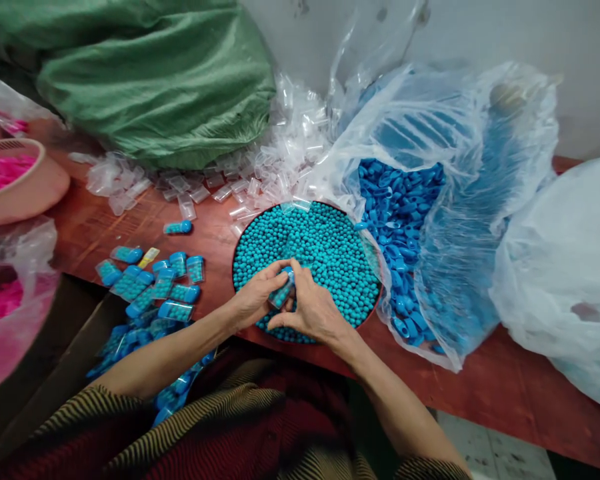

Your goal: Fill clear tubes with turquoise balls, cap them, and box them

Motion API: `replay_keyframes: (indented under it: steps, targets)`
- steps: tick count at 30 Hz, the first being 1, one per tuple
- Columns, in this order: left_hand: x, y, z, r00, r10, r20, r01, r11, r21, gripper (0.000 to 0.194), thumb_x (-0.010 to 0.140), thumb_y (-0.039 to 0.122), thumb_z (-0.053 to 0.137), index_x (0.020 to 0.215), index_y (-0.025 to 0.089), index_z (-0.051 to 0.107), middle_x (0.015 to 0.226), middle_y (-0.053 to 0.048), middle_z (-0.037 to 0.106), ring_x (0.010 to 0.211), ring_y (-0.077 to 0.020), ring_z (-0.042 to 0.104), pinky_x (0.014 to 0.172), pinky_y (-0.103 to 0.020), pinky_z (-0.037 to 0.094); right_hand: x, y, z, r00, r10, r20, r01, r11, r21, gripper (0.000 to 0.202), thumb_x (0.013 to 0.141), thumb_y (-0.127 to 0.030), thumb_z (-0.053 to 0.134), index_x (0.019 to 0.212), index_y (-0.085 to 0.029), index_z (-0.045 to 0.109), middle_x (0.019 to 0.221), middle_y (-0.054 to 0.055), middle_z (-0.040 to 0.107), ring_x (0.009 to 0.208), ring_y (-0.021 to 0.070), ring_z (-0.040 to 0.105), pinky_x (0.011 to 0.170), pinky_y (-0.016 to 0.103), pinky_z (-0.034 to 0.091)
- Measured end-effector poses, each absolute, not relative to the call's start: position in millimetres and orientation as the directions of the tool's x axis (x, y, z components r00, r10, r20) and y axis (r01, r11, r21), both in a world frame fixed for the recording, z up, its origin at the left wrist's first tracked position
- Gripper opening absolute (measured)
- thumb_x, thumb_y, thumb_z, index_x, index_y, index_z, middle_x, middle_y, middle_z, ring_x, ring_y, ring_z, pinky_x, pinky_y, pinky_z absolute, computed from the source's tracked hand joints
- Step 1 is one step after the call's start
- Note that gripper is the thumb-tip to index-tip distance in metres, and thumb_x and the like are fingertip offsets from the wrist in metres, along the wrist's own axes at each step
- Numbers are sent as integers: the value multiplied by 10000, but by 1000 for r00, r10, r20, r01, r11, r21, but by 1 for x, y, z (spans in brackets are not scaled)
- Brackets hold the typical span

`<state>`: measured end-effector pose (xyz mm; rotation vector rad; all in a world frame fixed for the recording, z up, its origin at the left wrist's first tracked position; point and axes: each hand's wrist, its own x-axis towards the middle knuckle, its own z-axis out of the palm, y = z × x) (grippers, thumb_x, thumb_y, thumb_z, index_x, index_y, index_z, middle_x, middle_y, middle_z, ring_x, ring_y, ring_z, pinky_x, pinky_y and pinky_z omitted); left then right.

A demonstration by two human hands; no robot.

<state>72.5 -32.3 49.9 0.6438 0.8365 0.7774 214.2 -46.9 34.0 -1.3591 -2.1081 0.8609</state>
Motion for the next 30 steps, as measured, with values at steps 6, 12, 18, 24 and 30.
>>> replay_keyframes:
  steps: [6, 12, 18, 24, 30]
  targets:
    - [74, -41, 58, 252, 881, -400, -258, 459, 850, 427, 691, 438, 685, 978, 166, 523, 733, 31, 545, 626, -77, 519, 570, -180, 430, 197, -54, 41, -294, 927, 234, 634, 372, -678, 646, 693, -344, 638, 1267, -173, 397, 1076, 122, 573, 866, 241, 627, 687, 358, 537]
    - [67, -47, 55, 132, 958, -254, -31, 260, 965, 276, 768, 405, 593, 913, 184, 513, 697, 42, 509, 627, -81, 458, 575, -180, 378, 181, -55, 32, -335, 900, 279, 648, 435, -626, 755, 646, -388, 646, 1294, -140, 348, 1038, 130, 564, 908, 271, 595, 689, 389, 535]
    - [23, -41, 55, 63, 977, -202, 260, 179, 949, 373, 765, 474, 544, 999, 186, 501, 712, 28, 522, 633, -119, 484, 588, -226, 404, 196, -46, 45, -524, 818, 238, 625, 559, -545, 752, 774, -453, 605, 1390, -179, 271, 1279, 163, 482, 1106, 273, 542, 836, 411, 507]
    - [-82, -34, 57, -308, 951, 8, 717, 227, 659, 310, 758, 482, 502, 988, 275, 524, 886, 42, 594, 840, -222, 560, 771, -362, 444, 320, -4, 37, 147, 943, 298, 875, 17, -484, 365, 917, -350, 388, 1189, -151, 527, 1140, 157, 584, 1036, 251, 584, 879, 413, 470]
    - [-157, -45, 34, -451, 893, 13, 756, 374, 537, 388, 715, 550, 486, 1009, 306, 550, 677, -37, 583, 792, -337, 564, 655, -433, 396, 391, 41, -4, 543, 836, -75, 732, -515, -447, 464, 883, -403, 442, 1231, -103, 507, 1129, 239, 573, 1064, 325, 571, 914, 504, 392]
